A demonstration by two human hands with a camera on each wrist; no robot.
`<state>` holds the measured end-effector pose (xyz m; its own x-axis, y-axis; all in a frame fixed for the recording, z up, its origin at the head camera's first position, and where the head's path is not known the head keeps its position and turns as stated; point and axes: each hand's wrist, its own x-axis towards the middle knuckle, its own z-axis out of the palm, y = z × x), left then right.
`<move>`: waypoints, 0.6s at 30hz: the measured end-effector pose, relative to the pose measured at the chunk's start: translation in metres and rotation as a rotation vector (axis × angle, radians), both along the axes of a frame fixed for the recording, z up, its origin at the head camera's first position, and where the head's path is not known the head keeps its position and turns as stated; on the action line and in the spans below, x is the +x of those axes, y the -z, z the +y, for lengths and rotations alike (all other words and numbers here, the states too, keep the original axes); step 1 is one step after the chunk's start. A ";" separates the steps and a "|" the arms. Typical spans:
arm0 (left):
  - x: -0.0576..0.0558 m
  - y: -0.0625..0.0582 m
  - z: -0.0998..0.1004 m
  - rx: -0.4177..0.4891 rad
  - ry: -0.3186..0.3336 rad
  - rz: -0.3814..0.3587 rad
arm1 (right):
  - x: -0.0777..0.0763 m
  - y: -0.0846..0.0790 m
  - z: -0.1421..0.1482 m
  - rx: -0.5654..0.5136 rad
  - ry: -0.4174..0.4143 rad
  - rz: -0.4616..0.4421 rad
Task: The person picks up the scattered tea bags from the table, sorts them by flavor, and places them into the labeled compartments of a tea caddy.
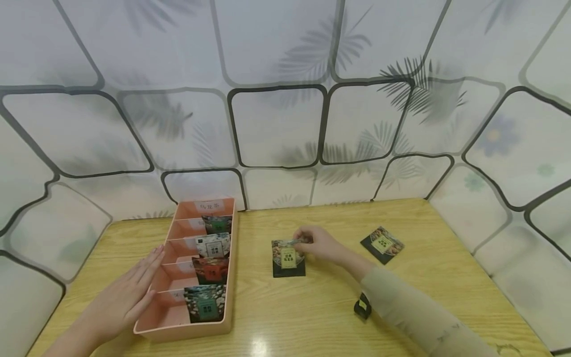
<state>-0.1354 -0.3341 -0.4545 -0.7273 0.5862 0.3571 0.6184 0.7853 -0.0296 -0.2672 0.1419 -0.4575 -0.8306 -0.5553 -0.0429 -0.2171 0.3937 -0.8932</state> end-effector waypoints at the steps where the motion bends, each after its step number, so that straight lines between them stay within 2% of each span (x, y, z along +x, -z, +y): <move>1: 0.000 0.000 0.000 0.002 0.002 0.000 | -0.002 -0.002 -0.001 -0.004 0.006 0.002; 18: 0.000 0.001 0.000 0.007 -0.005 -0.014 | -0.030 -0.032 -0.036 -0.003 0.041 0.077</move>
